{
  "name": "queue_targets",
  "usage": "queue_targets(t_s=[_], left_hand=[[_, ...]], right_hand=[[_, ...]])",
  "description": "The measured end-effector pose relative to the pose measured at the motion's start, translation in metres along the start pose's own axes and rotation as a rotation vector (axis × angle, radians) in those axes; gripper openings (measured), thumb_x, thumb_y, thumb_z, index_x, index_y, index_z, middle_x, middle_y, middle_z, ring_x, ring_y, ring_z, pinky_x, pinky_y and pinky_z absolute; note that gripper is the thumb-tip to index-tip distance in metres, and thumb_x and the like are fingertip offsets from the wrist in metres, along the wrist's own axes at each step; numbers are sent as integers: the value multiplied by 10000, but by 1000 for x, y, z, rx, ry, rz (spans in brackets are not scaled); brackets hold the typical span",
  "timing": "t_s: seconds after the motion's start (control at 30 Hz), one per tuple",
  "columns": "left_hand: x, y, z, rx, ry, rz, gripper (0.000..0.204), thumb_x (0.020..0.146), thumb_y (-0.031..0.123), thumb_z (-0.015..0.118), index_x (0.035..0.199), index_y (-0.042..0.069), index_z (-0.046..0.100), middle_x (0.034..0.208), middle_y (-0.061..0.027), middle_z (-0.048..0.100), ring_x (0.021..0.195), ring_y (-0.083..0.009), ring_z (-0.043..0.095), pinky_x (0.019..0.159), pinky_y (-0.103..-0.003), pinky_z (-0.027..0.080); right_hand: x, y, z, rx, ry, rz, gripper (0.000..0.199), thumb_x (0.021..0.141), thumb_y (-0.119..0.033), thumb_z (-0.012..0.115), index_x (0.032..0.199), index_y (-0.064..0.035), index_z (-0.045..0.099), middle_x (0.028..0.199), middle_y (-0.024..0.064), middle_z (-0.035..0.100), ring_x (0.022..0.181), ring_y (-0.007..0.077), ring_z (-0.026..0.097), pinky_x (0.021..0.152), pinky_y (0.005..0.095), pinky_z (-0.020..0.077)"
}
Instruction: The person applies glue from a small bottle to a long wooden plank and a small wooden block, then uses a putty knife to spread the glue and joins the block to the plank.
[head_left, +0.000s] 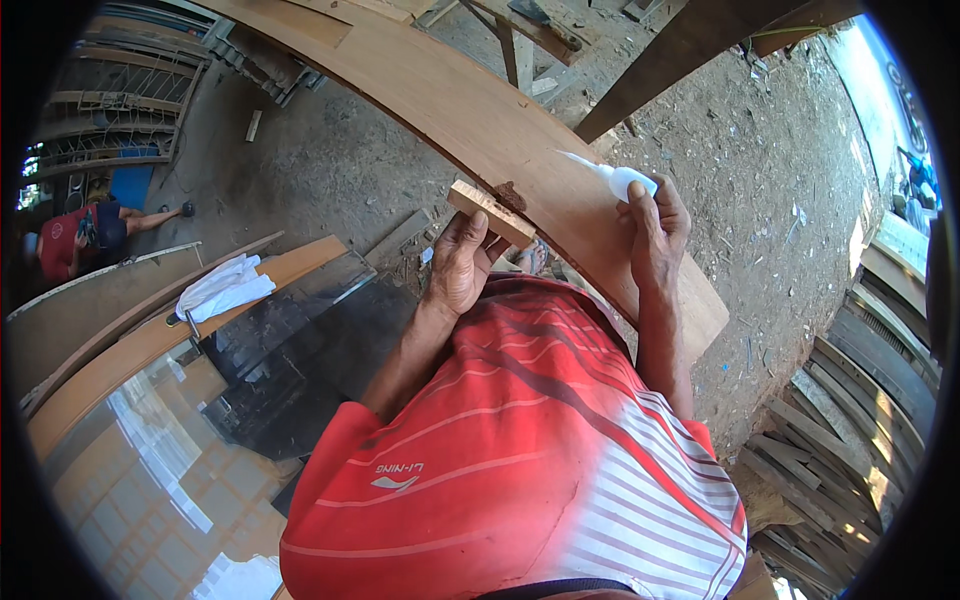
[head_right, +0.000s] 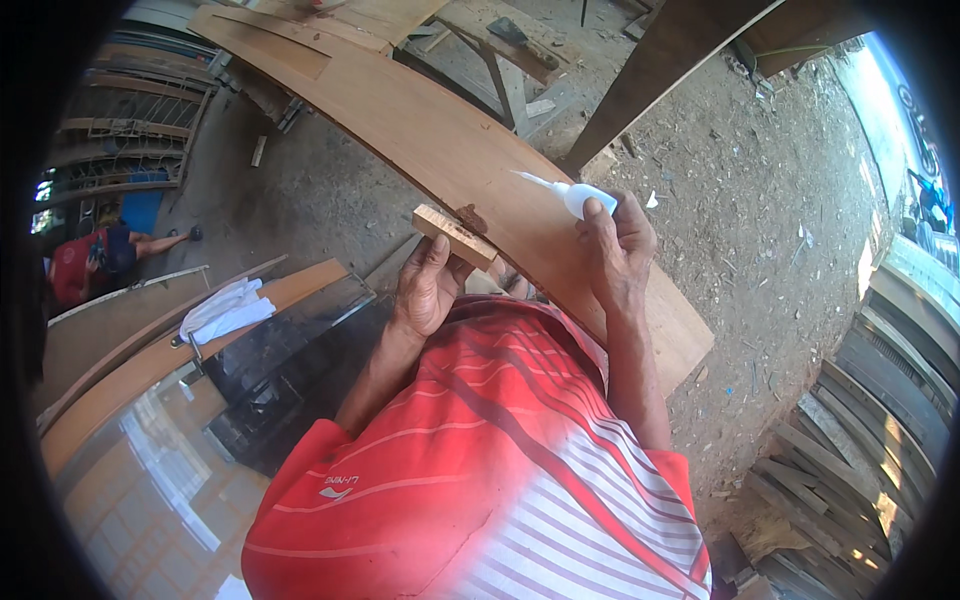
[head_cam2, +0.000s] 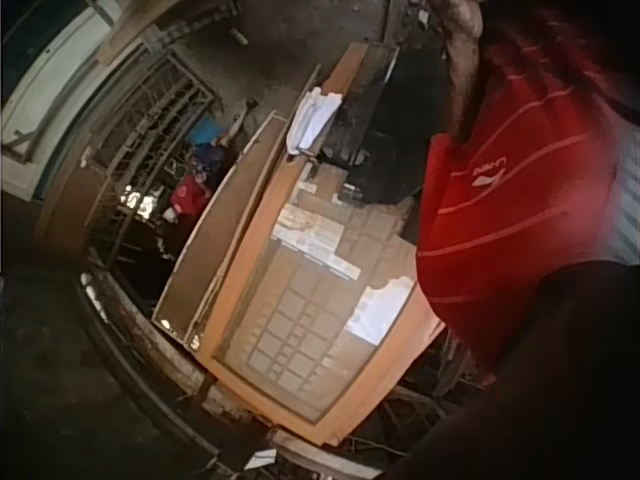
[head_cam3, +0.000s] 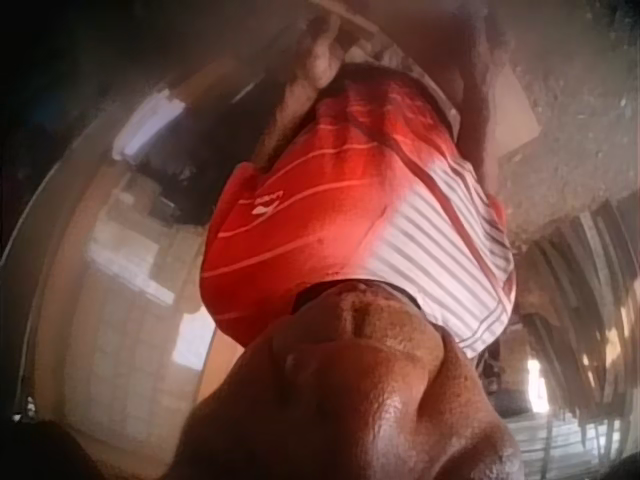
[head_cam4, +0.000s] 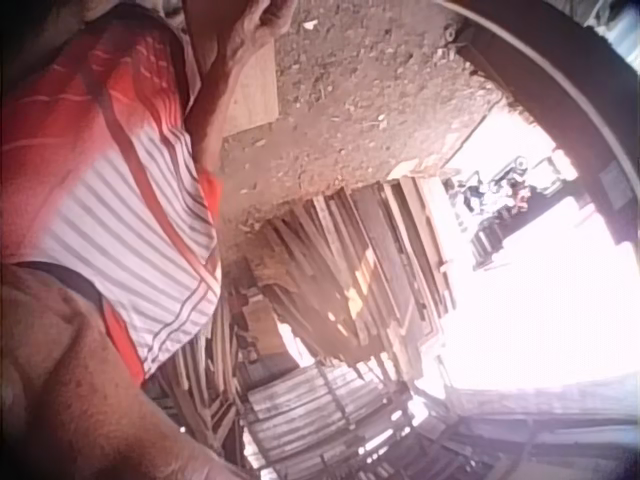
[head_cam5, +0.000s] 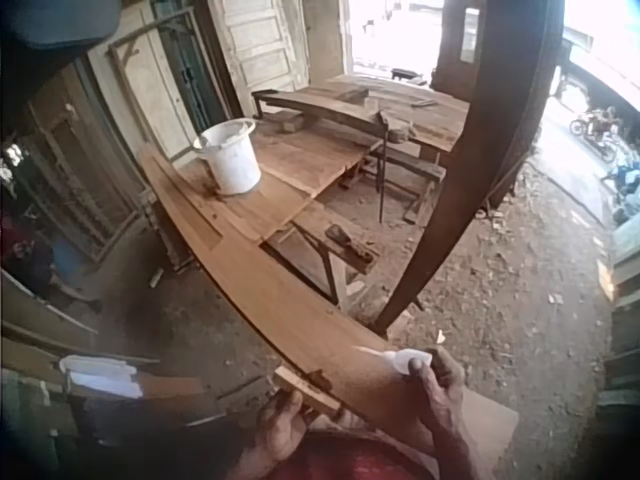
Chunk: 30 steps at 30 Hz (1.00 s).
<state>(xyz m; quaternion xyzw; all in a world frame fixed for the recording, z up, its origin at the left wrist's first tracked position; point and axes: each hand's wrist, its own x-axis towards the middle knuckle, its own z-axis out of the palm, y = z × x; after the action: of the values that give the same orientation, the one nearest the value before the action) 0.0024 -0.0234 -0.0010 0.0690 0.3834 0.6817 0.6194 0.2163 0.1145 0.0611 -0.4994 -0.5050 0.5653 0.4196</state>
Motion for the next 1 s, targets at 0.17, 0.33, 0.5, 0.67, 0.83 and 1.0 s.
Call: queue_targets(t_s=[0.17, 0.33, 0.5, 0.67, 0.83, 1.0], left_hand=[[-4, 4, -3, 12, 72, -9, 458, 1083, 318, 633, 1450, 67, 525, 1423, -112, 600, 1327, -254, 598, 1163, -418, 503], [-2, 4, -22, 29, 98, 50, 408, 1076, 324, 650, 1386, 72, 570, 1351, -96, 634, 1273, -236, 624, 1127, -403, 522], [-4, 14, -10, 34, 103, 105, 302, 1068, 317, 669, 1271, 100, 612, 1148, -46, 674, 1055, -175, 671, 907, -366, 601], [-6, 12, -16, 49, 101, 122, 346, 1072, 315, 660, 1335, 99, 599, 1241, -56, 659, 1162, -202, 651, 1001, -375, 573], [-7, 15, -12, 40, 74, 112, 356, 1068, 315, 667, 1348, 106, 601, 1293, -52, 650, 1198, -194, 642, 1045, -374, 560], [-2, 22, -10, 69, 242, 189, 320, 1052, 326, 697, 1273, 106, 630, 1223, -36, 680, 1141, -166, 659, 1007, -360, 568]], right_hand=[[0, 1, -2, 31, 17, 20, 270, 1057, -280, 679, 1159, -34, 716, 816, 3, 694, 698, 45, 594, 647, 202, 447], [3, 7, -7, 104, 3, -12, 264, 1069, -257, 643, 1169, -22, 709, 837, 5, 685, 723, 52, 574, 637, 206, 426], [6, 5, -12, 203, -14, -30, 282, 1042, -241, 647, 1160, 4, 720, 886, 38, 699, 798, 94, 597, 734, 255, 457], [7, 6, -14, 318, -29, -32, 288, 1039, -223, 647, 1173, 25, 709, 923, 53, 707, 812, 101, 607, 744, 257, 455], [7, 4, -18, 371, -43, -32, 279, 1028, -186, 670, 1195, 37, 690, 1000, 84, 725, 856, 136, 640, 777, 277, 480], [4, -2, -22, 401, -37, -69, 272, 1014, -143, 692, 1219, 33, 665, 1081, 122, 730, 901, 188, 669, 879, 327, 509]])
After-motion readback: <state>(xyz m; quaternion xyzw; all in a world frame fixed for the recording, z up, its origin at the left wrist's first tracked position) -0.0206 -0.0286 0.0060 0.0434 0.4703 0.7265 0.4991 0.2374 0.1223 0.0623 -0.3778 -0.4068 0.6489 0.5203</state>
